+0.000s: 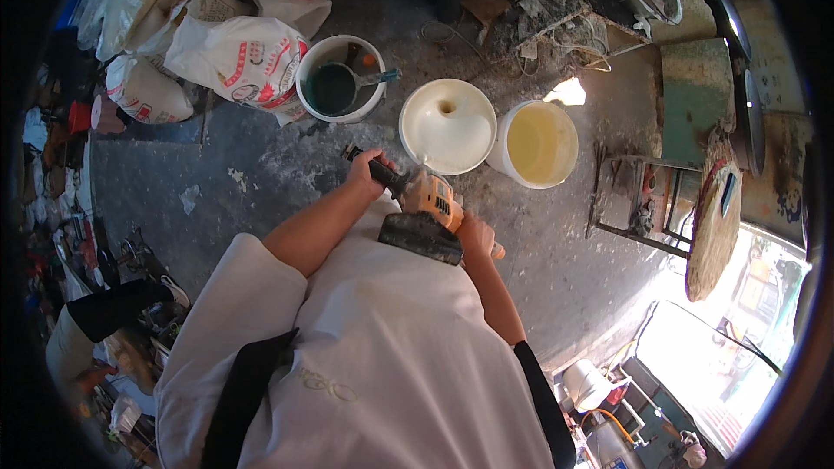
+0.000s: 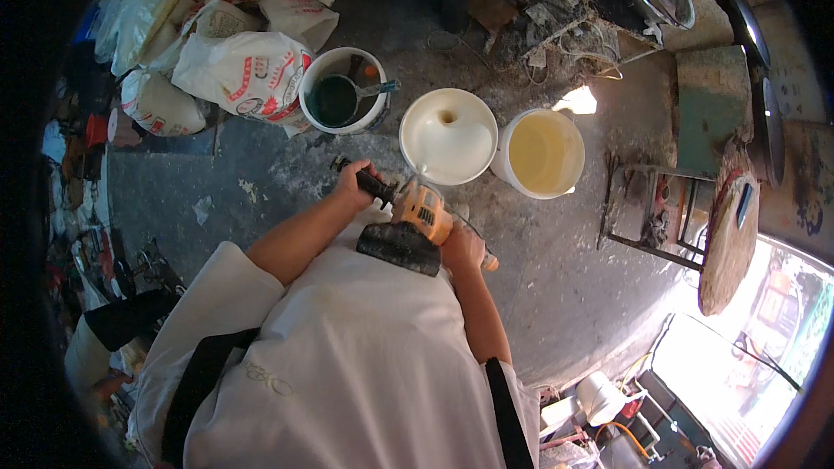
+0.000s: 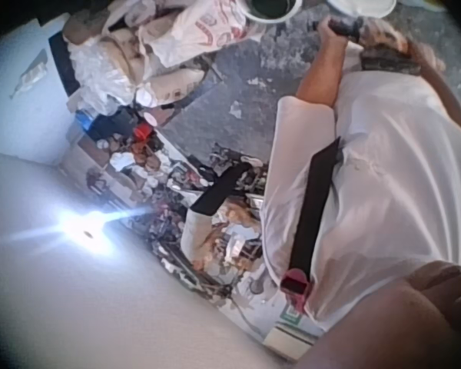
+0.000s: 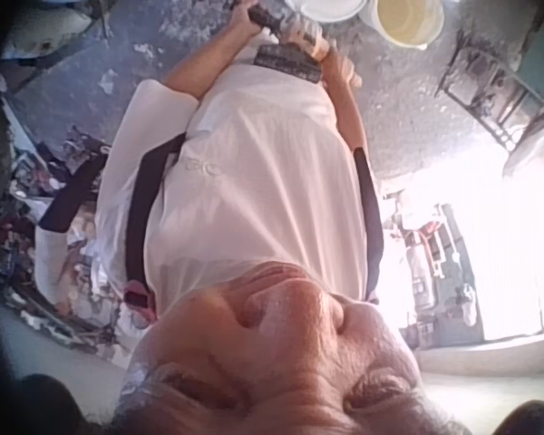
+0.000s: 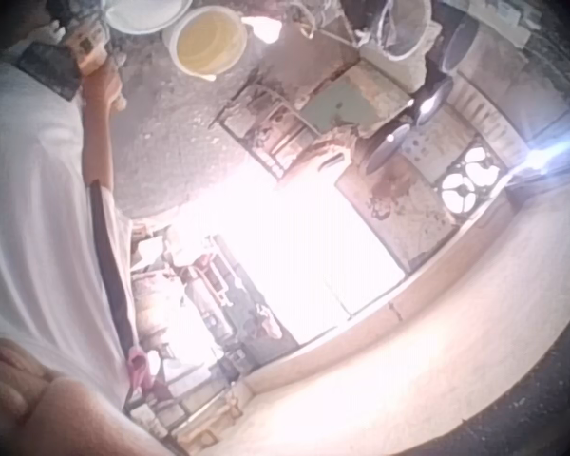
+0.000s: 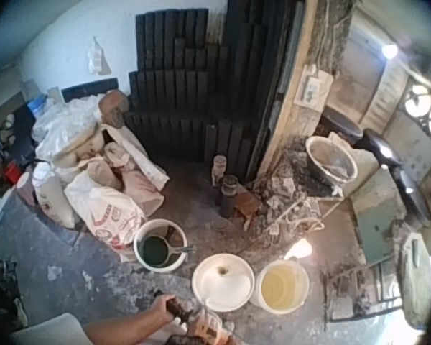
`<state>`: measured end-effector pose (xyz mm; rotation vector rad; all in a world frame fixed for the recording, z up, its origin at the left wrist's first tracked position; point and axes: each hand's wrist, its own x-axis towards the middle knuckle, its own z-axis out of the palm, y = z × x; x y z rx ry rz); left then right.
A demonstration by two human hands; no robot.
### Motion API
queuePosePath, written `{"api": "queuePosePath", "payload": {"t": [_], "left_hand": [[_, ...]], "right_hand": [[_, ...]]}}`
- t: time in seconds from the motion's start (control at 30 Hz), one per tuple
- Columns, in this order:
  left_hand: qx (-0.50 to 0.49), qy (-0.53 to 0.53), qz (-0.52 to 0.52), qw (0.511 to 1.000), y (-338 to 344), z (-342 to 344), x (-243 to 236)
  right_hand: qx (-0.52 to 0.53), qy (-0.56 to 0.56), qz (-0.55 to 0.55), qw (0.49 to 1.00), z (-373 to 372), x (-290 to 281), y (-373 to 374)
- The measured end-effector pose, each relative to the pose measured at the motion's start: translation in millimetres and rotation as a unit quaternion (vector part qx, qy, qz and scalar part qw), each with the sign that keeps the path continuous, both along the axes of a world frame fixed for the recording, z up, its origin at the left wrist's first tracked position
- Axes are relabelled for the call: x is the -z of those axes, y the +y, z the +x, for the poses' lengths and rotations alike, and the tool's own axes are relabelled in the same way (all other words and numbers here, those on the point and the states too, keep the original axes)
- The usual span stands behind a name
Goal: The person mixes a white paste in a bucket using a power drill with a mixing attachment. They then scoop the paste with a ladle and spread it onto the bottom surfaces of large black basins using a trowel. The person also wipes the basins with a blue sponge and covers a large round object with a plastic sheet.
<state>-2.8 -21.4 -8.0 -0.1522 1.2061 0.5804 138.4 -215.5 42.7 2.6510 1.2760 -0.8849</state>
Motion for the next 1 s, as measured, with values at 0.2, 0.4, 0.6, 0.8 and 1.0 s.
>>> {"api": "queuePosePath", "payload": {"t": [0.2,0.4,0.6,0.8,1.0], "left_hand": [[0.012,-0.011,0.009,1.0,-2.9,-2.9,-0.8],[0.012,-0.015,0.01,1.0,-2.2,-3.5,2.2],[0.006,-0.004,0.005,1.0,-3.5,-2.8,1.2],[-0.001,-0.008,0.005,1.0,-4.4,-2.5,1.5],[0.006,-0.023,0.008,1.0,-3.0,-4.3,3.2]], "right_hand": [[0.014,0.012,0.024,1.0,-1.5,-3.5,-1.8],[0.007,0.016,0.0,1.0,0.7,1.1,-1.3],[0.012,0.013,0.005,1.0,1.0,0.1,-1.5],[0.015,0.016,-0.006,1.0,0.3,-1.7,-1.8],[0.018,0.017,0.009,1.0,-1.4,0.6,-1.4]]}}
